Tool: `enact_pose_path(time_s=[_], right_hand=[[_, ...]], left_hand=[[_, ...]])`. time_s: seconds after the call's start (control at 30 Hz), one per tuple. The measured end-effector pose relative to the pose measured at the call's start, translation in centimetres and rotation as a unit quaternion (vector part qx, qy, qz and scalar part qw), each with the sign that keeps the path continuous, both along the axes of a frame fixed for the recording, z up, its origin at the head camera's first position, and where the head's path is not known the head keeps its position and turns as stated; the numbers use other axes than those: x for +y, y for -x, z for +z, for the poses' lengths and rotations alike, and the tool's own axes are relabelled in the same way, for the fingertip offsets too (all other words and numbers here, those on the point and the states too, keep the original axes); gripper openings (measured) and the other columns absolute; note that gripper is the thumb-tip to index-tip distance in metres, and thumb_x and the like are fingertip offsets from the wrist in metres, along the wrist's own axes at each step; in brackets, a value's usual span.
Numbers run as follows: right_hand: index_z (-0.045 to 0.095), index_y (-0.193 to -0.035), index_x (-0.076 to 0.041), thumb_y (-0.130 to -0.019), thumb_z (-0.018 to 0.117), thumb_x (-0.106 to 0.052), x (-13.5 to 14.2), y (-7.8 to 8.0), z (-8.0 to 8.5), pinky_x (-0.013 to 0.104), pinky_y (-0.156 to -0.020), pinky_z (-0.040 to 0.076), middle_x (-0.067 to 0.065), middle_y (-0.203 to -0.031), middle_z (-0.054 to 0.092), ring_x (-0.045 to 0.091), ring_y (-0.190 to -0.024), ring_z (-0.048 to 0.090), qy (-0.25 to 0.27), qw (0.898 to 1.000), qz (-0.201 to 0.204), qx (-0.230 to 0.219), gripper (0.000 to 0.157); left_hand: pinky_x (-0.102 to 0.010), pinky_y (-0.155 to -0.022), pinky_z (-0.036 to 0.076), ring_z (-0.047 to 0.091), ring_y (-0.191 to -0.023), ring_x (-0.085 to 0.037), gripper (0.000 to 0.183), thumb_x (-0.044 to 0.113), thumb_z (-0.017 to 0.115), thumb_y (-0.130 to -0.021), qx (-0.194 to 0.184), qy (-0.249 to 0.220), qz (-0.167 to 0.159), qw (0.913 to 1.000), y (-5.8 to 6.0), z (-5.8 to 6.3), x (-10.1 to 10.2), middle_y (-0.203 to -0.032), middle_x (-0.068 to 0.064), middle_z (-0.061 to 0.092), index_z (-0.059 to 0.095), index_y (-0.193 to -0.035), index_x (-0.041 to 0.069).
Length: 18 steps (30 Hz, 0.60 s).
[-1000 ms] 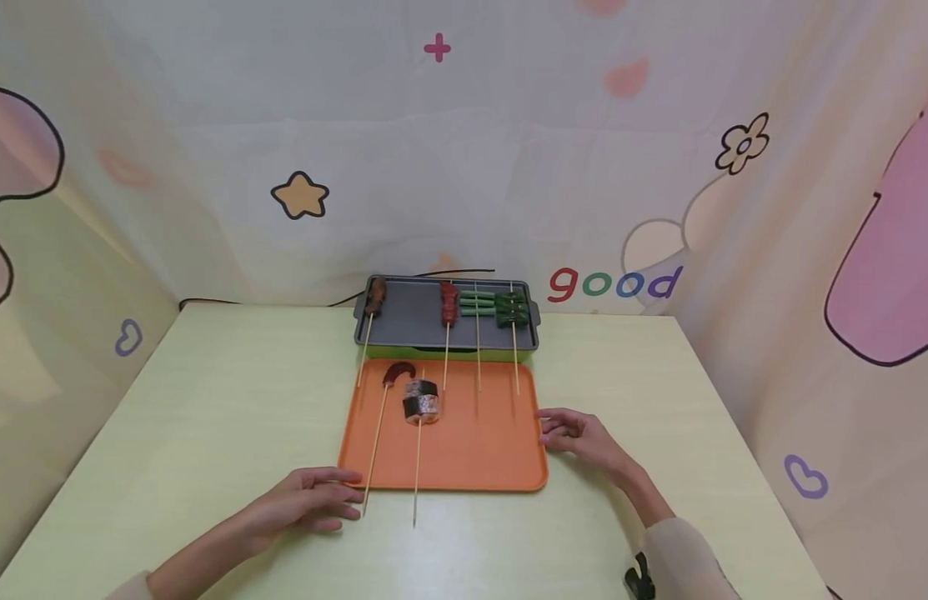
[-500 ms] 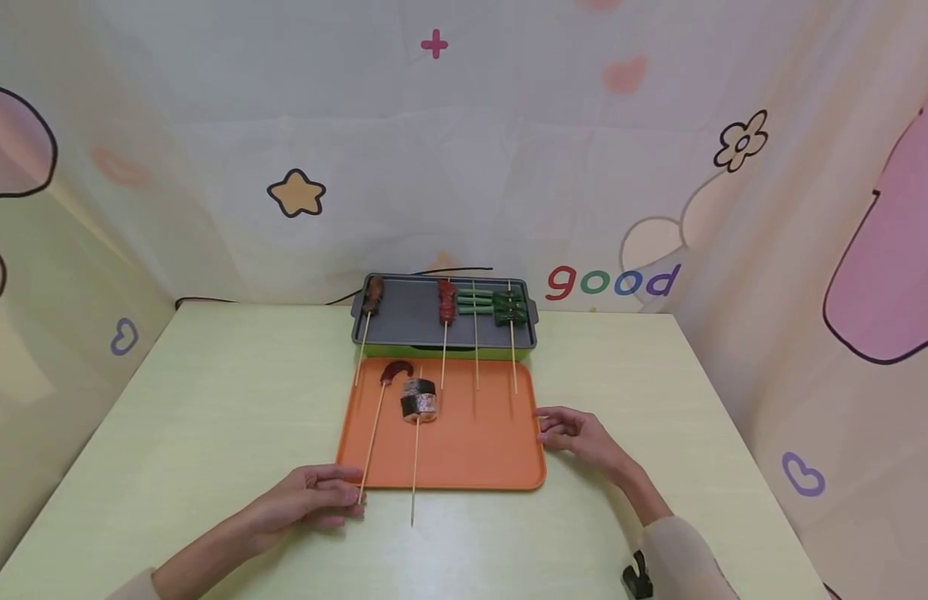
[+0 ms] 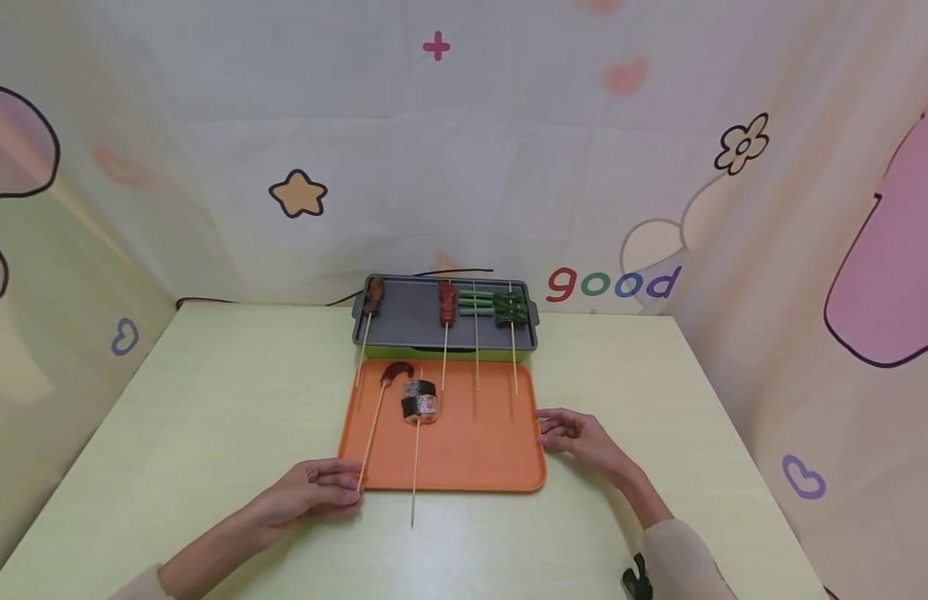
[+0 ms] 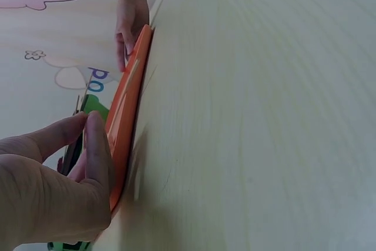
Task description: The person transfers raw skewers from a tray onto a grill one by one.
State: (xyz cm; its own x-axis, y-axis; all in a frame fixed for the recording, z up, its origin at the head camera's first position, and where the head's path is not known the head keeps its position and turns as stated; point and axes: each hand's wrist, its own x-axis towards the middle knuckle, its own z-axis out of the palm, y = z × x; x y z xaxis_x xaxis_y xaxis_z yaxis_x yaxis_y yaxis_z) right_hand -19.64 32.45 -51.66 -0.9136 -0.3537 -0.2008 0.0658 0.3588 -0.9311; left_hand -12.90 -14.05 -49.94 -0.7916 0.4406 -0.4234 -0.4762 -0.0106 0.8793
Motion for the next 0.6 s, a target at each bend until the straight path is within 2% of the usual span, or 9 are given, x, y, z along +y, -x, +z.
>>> enact_pose_path(time_s=[0.2, 0.37, 0.6], right_hand=[[0.051, -0.145, 0.006, -0.098, 0.068, -0.011, 0.02, 0.07, 0.14, 0.018, -0.079, 0.053, 0.021, -0.121, 0.065, 0.003, -0.096, 0.066, 0.0, 1.0, 0.006, 0.007, 0.053], [0.051, -0.144, 0.006, -0.098, 0.069, -0.011, 0.0, 0.11, 0.08, 0.018, -0.078, 0.052, 0.016, -0.119, 0.065, 0.003, -0.096, 0.066, 0.001, 1.0, 0.006, 0.007, 0.053], [0.051, -0.144, 0.006, -0.098, 0.068, -0.01, -0.11, -0.04, 0.04, 0.018, -0.078, 0.052, 0.014, -0.118, 0.065, 0.002, -0.096, 0.066, 0.003, 1.0, 0.006, 0.006, 0.052]], left_hand=[[-0.03, -0.092, 0.059, 0.075, -0.094, -0.011, 0.055, 0.001, 0.073, -0.092, -0.008, 0.002, 0.009, 0.9999, -0.05, 0.08, 0.15, -0.105, -0.001, 0.074, 0.052, -0.141, -0.009], [-0.029, -0.09, 0.059, 0.074, -0.095, -0.012, 0.056, 0.003, 0.075, -0.091, -0.011, 0.018, 0.019, 0.9996, -0.07, 0.16, 0.19, -0.111, -0.005, 0.073, 0.053, -0.141, -0.008], [-0.027, -0.089, 0.059, 0.074, -0.095, -0.011, 0.056, 0.006, 0.077, -0.089, -0.01, 0.021, 0.024, 0.9995, -0.16, 0.1, 0.04, -0.108, -0.002, 0.074, 0.056, -0.139, -0.006]])
